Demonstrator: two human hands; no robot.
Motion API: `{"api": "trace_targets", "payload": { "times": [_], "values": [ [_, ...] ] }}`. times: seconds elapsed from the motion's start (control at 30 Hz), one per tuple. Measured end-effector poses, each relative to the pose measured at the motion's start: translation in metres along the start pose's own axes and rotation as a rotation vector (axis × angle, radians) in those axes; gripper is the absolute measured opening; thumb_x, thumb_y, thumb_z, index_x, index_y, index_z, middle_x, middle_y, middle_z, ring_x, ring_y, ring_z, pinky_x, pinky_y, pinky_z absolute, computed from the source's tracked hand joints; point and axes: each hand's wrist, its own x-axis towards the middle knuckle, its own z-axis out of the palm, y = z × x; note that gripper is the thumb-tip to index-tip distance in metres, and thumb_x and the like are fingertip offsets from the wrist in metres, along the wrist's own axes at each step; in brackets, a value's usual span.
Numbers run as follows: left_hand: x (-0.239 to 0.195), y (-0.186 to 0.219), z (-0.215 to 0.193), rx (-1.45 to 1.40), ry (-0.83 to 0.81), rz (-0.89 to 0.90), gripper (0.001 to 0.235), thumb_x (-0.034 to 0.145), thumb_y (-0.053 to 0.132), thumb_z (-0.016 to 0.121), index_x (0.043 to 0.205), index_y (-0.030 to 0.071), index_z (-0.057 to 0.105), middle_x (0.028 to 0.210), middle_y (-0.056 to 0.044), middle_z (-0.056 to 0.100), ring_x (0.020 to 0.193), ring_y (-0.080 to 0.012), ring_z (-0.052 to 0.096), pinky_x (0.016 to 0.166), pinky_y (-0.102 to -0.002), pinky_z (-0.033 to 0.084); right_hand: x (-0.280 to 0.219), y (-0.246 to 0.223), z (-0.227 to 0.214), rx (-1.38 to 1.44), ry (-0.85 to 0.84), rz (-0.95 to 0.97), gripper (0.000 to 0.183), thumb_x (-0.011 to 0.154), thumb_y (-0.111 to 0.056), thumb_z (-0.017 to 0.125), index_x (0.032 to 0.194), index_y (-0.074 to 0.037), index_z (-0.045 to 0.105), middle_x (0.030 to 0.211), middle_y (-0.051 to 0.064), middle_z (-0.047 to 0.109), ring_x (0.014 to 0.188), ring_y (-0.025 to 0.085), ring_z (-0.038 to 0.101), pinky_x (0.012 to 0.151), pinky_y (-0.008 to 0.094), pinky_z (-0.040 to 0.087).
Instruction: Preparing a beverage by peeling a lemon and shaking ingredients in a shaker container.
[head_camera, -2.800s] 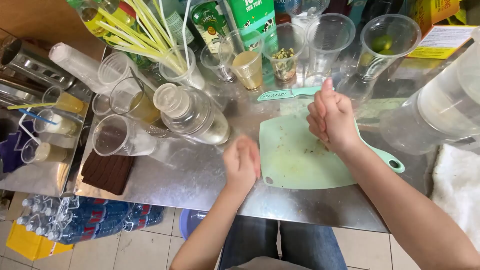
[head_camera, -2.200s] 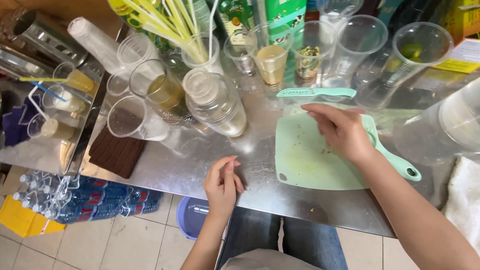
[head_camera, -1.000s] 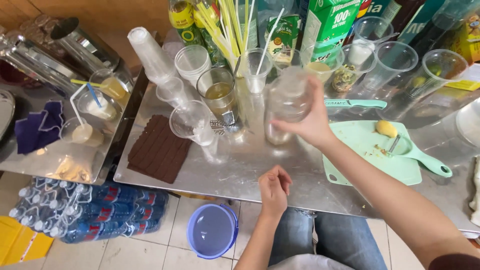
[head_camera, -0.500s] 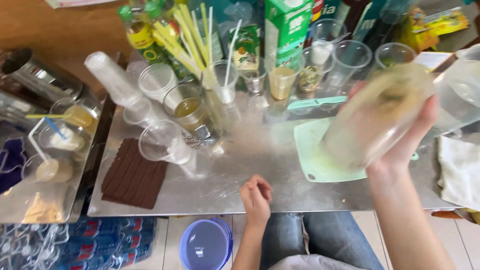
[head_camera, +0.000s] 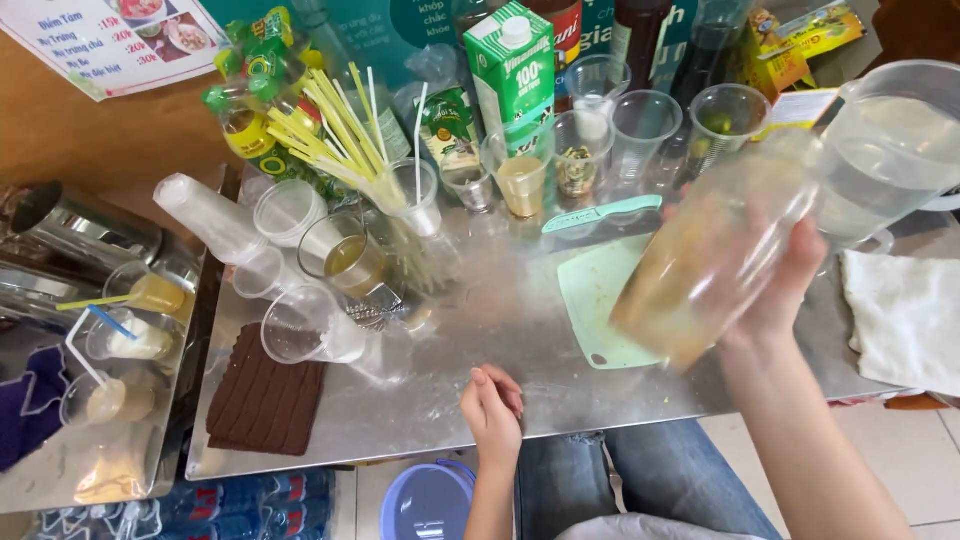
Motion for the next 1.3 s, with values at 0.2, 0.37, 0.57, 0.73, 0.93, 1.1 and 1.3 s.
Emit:
{"api": "trace_targets", "payload": {
  "times": [0.2, 0.37, 0.57, 0.73, 0.93, 1.1, 1.3],
  "values": [
    [0.001, 0.003, 0.004, 0.019, 0.043, -0.027, 0.061, 0.108, 0.039, 0.035, 0.061, 0.007, 0.054, 0.044, -0.003, 0.043, 0.038, -0.013, 0.042, 0.038, -0.028, 0.031, 0.005, 0.004, 0.014, 0.16, 0.071, 0.036, 0.072, 0.07, -0.049, 0.087, 0.122, -0.004, 0.066, 0.11, 0.015, 0.073, 0.099, 0.029, 0.07, 0.09, 0.04, 0.058],
    [0.001, 0.016, 0.007, 0.07, 0.031, -0.018, 0.056, 0.108, 0.036, 0.039, 0.062, 0.007, 0.053, 0.045, -0.002, 0.044, 0.039, -0.0128, 0.042, 0.04, -0.028, 0.034, 0.007, 0.008, 0.004, 0.075, 0.065, 0.017, 0.06, 0.078, -0.046, 0.081, 0.121, -0.009, 0.065, 0.108, 0.012, 0.071, 0.101, 0.031, 0.069, 0.091, 0.044, 0.056],
    [0.002, 0.022, 0.01, 0.077, -0.018, 0.022, 0.049, 0.108, 0.031, 0.042, 0.066, 0.007, 0.053, 0.048, -0.002, 0.046, 0.04, -0.0121, 0.043, 0.041, -0.027, 0.036, -0.001, 0.023, -0.006, 0.023, 0.163, 0.074, 0.065, 0.078, -0.049, 0.077, 0.128, -0.011, 0.062, 0.111, 0.01, 0.069, 0.098, 0.026, 0.068, 0.085, 0.045, 0.057],
    [0.008, 0.026, 0.011, -0.009, -0.133, 0.171, 0.013, 0.103, 0.021, 0.055, 0.1, 0.008, 0.056, 0.076, -0.006, 0.057, 0.058, -0.0138, 0.054, 0.056, -0.029, 0.048, 0.001, 0.035, -0.02, -0.139, -0.073, 0.005, 0.08, 0.075, -0.043, 0.09, 0.141, -0.016, 0.053, 0.12, 0.004, 0.068, 0.111, 0.023, 0.067, 0.089, 0.041, 0.058],
    [0.027, 0.098, 0.039, 0.058, -0.231, 0.172, 0.114, 0.071, 0.082, 0.067, 0.154, 0.016, 0.027, 0.161, -0.011, 0.037, 0.145, -0.0245, 0.038, 0.113, -0.045, 0.031, -0.017, 0.078, -0.007, -0.939, -0.231, -0.292, 0.129, 0.038, -0.028, 0.108, 0.147, -0.014, 0.041, 0.144, 0.012, 0.053, 0.134, 0.024, 0.052, 0.12, 0.044, 0.037],
    [0.042, 0.135, 0.05, 0.223, -0.349, 0.173, 0.129, 0.068, 0.037, 0.093, 0.162, 0.007, 0.01, 0.166, -0.025, 0.024, 0.153, -0.0378, 0.024, 0.123, -0.062, 0.018, -0.017, 0.127, 0.006, -0.825, -0.475, -0.235, 0.123, 0.046, -0.026, 0.105, 0.151, -0.008, 0.042, 0.149, 0.011, 0.05, 0.142, 0.024, 0.046, 0.124, 0.04, 0.031],
    [0.046, 0.132, 0.042, 0.266, -0.22, 0.134, 0.106, 0.076, 0.015, 0.089, 0.16, 0.012, 0.025, 0.162, -0.018, 0.035, 0.152, -0.0332, 0.031, 0.122, -0.056, 0.027, -0.005, 0.105, 0.012, -0.705, -0.63, -0.041, 0.112, 0.061, -0.003, 0.096, 0.157, -0.01, 0.04, 0.16, 0.013, 0.043, 0.145, 0.029, 0.044, 0.122, 0.049, 0.033]
  ]
}}
